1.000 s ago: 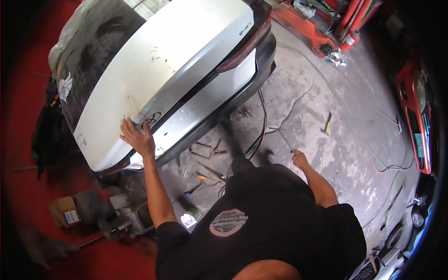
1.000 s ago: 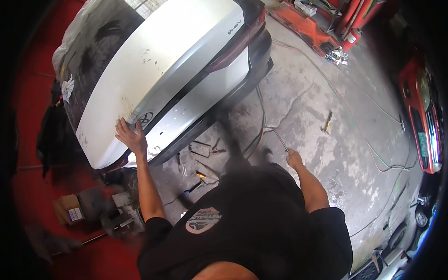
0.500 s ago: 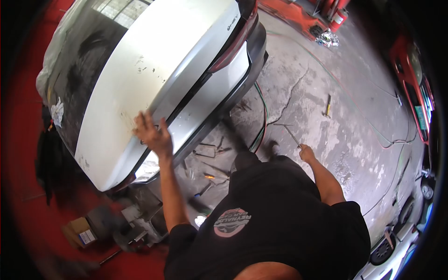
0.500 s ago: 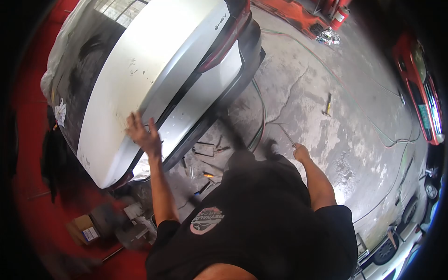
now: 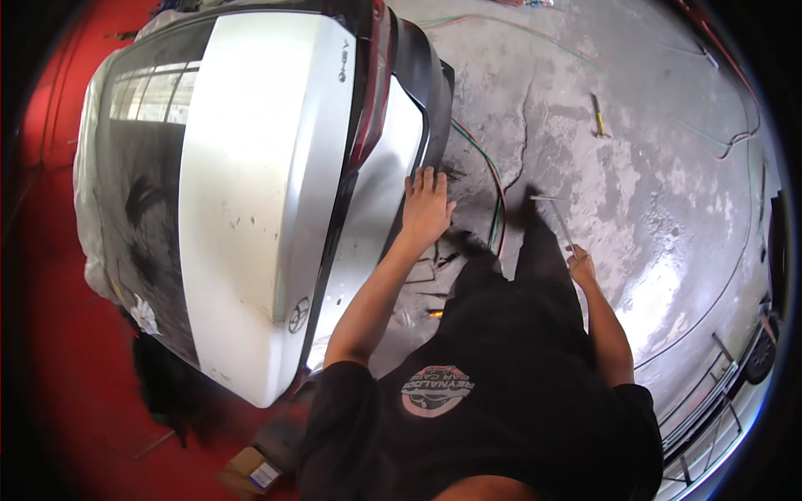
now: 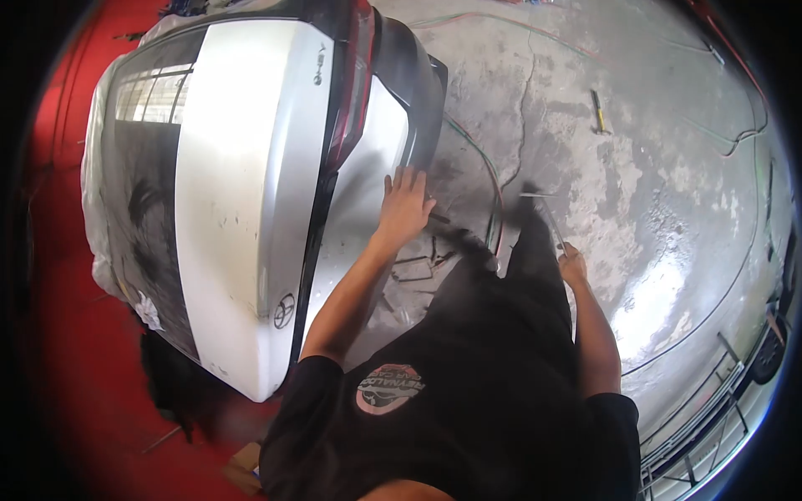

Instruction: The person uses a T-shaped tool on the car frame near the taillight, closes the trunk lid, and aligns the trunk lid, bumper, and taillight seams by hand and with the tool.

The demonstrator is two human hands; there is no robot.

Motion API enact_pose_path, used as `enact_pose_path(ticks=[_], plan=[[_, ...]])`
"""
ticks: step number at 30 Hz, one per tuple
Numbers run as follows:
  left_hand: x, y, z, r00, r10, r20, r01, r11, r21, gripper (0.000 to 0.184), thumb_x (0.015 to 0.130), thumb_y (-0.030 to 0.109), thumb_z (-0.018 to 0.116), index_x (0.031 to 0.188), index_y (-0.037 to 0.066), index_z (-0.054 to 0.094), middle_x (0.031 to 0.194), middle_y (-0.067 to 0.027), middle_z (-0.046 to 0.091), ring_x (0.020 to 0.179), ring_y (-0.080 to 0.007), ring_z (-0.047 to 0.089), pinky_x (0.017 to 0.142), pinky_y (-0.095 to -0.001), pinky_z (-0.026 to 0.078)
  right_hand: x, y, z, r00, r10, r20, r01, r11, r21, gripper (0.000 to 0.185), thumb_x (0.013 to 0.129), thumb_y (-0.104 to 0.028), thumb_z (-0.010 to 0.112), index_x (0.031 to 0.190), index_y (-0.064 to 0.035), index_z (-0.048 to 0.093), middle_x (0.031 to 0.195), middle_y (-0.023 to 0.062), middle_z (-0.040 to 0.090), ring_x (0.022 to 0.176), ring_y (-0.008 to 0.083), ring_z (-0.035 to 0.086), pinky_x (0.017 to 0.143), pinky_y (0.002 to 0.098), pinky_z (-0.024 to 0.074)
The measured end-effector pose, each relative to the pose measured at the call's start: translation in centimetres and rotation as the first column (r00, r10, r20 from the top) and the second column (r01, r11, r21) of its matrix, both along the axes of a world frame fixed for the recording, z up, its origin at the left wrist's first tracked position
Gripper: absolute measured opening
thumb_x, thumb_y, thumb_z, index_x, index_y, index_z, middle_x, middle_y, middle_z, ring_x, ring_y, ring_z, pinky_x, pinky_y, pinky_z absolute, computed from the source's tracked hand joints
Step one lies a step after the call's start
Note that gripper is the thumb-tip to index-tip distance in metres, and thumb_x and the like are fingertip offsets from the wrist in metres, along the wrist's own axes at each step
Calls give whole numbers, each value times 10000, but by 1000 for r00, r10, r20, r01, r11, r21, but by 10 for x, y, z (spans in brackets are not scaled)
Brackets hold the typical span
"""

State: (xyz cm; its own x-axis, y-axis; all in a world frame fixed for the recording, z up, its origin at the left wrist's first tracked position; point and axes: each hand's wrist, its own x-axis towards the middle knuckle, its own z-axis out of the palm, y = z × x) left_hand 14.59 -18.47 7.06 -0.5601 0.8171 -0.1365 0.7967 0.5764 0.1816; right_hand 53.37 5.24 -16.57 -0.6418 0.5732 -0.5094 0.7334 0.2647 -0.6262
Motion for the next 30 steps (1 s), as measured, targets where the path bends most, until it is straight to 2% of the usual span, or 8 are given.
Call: enact_pose_path(ticks=[1,4,6,7,10,15,22,30], plan=[[-8,8,-4,999,-33,-19,32,998,-45,626,862,278,692,1361,-34,478,1415,-292,421,1359,-481,364,1121,-618,281,14,0,-17,986,93,-141,-63,978,201,360,796,-58,497,1127,-64,637,844,200,672,626,282,672,579,411,544],[-40,40,-7,990,-45,-137,27,991,-132,662,859,289,694,1381,-44,461,1434,-291,411,1373,-473,352,1141,-610,251,53,14,-75,984,-154,94,165,978,-130,354,823,-60,465,1134,-76,633,947,244,685,872,399,690,713,479,559],[-66,63,-6,976,-53,-209,-1,967,-253,716,859,322,690,1415,-49,435,1492,-290,366,1431,-453,285,1177,-593,179,53,33,-65,889,-368,272,448,818,-360,402,808,-28,431,1155,-70,629,884,201,684,691,314,701,539,426,569],[-79,72,-8,965,-70,-254,-16,947,-320,723,866,337,679,1425,-46,427,1510,-288,349,1446,-448,263,1184,-588,163,52,45,-63,872,-386,301,478,801,-359,423,813,-11,399,1167,-69,624,851,182,677,582,255,675,430,371,542],[-116,106,-2,913,-182,-365,-82,795,-601,747,916,410,609,1475,-28,379,1572,-267,278,1490,-431,177,1207,-567,101,50,89,-57,766,-469,439,641,608,-469,446,858,-40,357,1259,-72,550,908,201,683,628,276,686,490,381,558],[-167,130,-3,830,-414,-373,-171,448,-878,811,952,494,531,1541,4,265,1643,-141,179,1533,-276,97,1223,-536,57,34,147,-44,752,-518,408,656,530,-537,446,854,-69,443,1294,-54,518,939,168,689,673,259,693,538,351,554],[-202,168,5,799,-478,-365,-146,435,-889,868,923,547,545,1548,18,259,1653,-113,156,1534,-270,89,1224,-526,59,-5,190,-37,769,-501,398,631,491,-601,458,834,-76,499,1291,-63,529,924,141,693,667,245,682,553,335,554],[-168,126,7,814,-509,-281,-123,322,-939,961,871,633,561,1546,15,267,1647,-130,173,1527,-288,111,1227,-472,76,-28,215,-38,812,-488,320,565,521,-640,436,855,-84,509,1290,-76,537,920,135,684,672,227,679,555,332,559]])
